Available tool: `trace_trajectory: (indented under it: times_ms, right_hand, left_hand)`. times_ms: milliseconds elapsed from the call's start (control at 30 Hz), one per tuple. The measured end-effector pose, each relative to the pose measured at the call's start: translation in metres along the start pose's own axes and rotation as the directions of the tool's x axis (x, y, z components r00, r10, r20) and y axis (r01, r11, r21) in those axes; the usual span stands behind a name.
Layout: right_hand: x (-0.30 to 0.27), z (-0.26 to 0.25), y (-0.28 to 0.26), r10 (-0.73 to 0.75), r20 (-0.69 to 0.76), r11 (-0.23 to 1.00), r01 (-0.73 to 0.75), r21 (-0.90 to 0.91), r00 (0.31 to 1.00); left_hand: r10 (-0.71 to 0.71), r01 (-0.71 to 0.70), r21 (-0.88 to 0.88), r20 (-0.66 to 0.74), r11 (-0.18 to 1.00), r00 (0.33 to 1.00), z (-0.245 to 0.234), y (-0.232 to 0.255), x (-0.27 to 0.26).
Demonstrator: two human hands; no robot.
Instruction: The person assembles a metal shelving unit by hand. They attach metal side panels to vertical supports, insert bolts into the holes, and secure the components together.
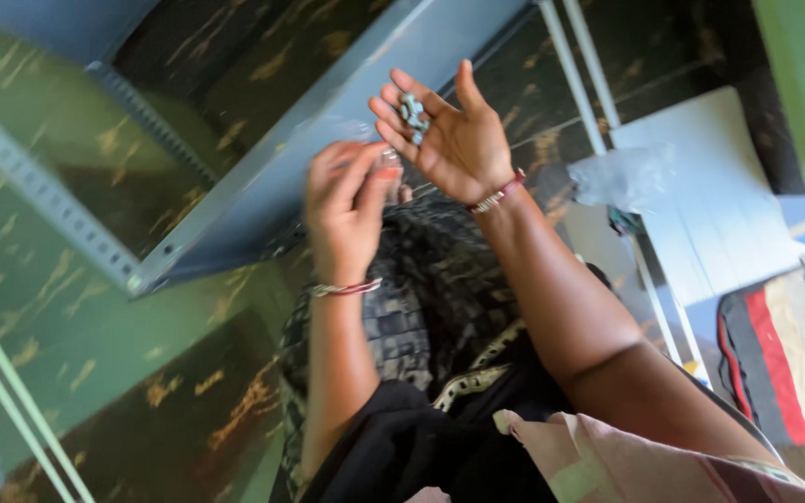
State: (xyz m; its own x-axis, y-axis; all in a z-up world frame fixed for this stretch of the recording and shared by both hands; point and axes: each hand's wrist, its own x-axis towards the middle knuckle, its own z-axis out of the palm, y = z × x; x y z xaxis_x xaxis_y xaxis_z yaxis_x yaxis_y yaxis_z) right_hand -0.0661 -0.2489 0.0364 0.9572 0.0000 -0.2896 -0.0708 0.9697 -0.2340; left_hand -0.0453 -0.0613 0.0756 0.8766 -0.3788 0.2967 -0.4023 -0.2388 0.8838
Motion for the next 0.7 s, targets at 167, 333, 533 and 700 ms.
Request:
trace_trajectory:
  times_ms: [167,333,533,700]
  right_hand:
    - [-0.005,0.019,0.028,0.077,0.066,0.996,-0.074,-0.048,0.995]
    - [-0.006,0.027,0.044,0.11,0.059,0.994,-0.111,0.014,0.992]
    - [0.012,0.007,0.055,0.055,-0.003,0.989,-0.055,-0.135,0.998]
    - [0.026,-0.011,0.084,0.068,-0.133,0.948,-0.106,-0.3,0.989]
  left_hand:
    - [0.068,-0.059,0.207,-0.035,0.976,0.997,-0.005,-0.007,0.0]
    - [0.019,0.014,0.314,-0.102,0.949,0.995,-0.006,-0.012,-0.002]
    - [-0.154,0.121,-0.154,-0.226,0.981,0.962,-0.004,-0.042,-0.01]
    - [-0.55,0.182,-0.779,-0.236,0.6,0.801,-0.013,-0.077,-0.005]
